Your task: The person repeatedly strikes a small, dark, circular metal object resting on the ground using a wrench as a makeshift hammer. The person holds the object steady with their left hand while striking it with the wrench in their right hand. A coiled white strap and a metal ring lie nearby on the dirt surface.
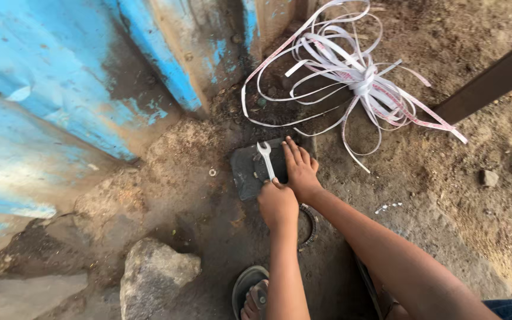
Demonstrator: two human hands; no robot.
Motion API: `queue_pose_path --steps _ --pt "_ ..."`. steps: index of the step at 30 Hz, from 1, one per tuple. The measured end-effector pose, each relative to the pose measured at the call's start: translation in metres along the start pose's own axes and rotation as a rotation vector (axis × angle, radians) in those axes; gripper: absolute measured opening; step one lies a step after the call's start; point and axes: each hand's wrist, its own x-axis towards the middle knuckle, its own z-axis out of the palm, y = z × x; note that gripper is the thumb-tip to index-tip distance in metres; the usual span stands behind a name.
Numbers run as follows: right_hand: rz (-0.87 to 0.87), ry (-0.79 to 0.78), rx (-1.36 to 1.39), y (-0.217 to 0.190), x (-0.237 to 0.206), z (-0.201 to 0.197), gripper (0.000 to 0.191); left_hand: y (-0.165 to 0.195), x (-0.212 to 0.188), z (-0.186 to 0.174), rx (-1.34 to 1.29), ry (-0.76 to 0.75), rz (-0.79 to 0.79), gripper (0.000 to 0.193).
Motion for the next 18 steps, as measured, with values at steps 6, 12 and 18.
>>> queue_pose_path --steps 6,12,18 --pt "-0.046 0.101 -0.025 -0.002 0.001 -0.001 0.109 -0.009 0.009 -0.001 -0.421 0.164 0.214 0.035" --pt "0.035 -0.055 0.087 -0.009 0.002 -0.017 0.118 -0.021 0.011 -0.028 -1.122 -0.441 -0.185 0.039" --pt "0.03 -0.053 0.026 0.0 0.011 -0.007 0.113 -0.007 -0.012 -0.043 -1.471 -0.615 -0.34 0.042"
